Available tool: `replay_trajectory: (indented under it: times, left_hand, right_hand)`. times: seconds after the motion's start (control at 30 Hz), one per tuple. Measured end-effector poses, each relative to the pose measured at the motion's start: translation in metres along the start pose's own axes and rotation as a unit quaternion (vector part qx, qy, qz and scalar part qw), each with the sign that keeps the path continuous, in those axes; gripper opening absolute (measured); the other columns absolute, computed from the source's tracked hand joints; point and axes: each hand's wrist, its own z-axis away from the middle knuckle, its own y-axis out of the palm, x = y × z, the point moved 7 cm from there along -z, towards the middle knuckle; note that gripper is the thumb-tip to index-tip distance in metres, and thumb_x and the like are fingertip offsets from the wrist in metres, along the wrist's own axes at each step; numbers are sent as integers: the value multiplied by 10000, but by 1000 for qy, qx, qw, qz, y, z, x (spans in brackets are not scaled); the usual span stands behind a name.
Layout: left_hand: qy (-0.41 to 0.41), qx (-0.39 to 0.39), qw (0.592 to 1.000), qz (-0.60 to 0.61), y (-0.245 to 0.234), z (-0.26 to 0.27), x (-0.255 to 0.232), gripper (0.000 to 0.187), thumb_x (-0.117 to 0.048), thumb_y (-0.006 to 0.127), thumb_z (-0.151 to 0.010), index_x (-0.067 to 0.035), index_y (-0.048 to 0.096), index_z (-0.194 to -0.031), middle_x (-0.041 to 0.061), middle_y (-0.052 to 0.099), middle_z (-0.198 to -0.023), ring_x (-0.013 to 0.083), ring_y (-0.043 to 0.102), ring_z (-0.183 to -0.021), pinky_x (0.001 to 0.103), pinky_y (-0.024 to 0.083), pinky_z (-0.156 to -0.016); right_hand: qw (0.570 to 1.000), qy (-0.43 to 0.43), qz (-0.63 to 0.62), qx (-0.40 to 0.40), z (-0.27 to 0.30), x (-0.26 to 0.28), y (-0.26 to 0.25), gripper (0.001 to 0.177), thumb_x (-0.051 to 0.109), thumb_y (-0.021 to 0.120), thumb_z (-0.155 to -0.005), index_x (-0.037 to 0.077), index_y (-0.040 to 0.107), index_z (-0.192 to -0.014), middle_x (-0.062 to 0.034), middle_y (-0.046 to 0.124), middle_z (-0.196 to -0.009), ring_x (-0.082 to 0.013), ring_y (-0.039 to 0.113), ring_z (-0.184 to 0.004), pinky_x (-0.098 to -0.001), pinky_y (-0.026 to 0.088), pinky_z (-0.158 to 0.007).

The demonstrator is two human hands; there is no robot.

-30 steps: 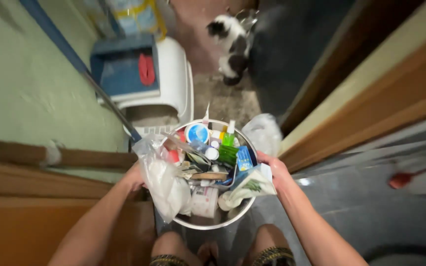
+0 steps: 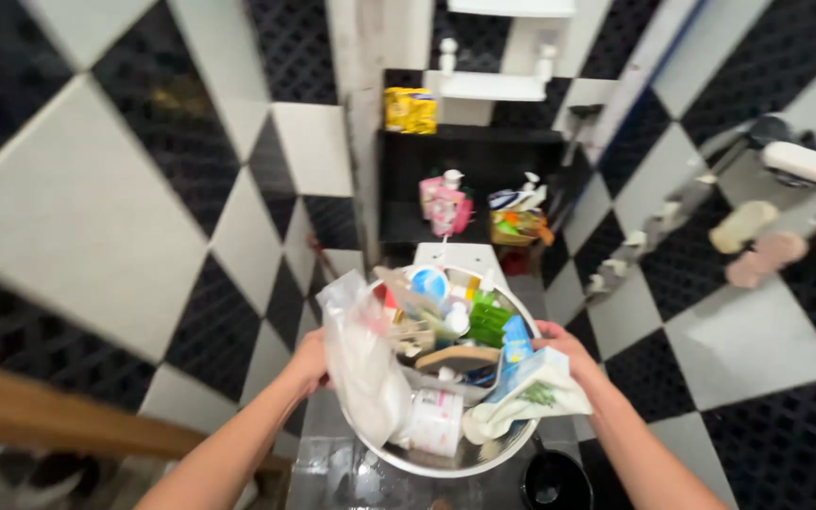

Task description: Organize various toiletry items and cleaning supplies into containers and onto shelves in a bathroom.

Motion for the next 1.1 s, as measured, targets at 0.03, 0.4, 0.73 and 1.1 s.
replay_trajectory:
  times: [0.03,0.4,0.73,1.1]
  left_hand:
    - [40,10,999,-23,14,-17,-10,209,-116,661,-903,-65,786,-1062,148,721,-740,198,581,-438,329,367,-318]
    - [82,59,995,15,105,-129,-87,221,-97,653,-931,-28,758,-1112,110,767,-921,183,708,-687,342,540,-545]
    - [52,143,983,101,105,-261,-159,263,-6,625,-939,32,694,-1189,157,766,-1074,245,746,-873,394,623,-793]
    - [36,182,980,68,122,-376,-219,214,-9,604,-949,65,738,-1098,180,772,-1016,279,752,-812,428,631,-744]
  right_hand:
    - [999,-30,22,-10,-5,10,-22,460,-4,690,-811,24,608,-1262,-114,737,-956,-233,729,-777,-384,612,-699]
    - [958,-22,256,-130,26,116,-47,216,125,622,-927,-39,751,-984,-103,753,-855,-163,682,-709,-343,554,-637]
    - [984,-138,-44,101,-125,78,-103,84,119,687,-924,62,684,-862,1,655,-770,-106,642,-683,-300,529,-594]
    - [989,-110,75,-67,-168,148,-75,208,72,675,-856,-58,761,-993,-76,748,-846,-156,689,-685,-312,570,-624]
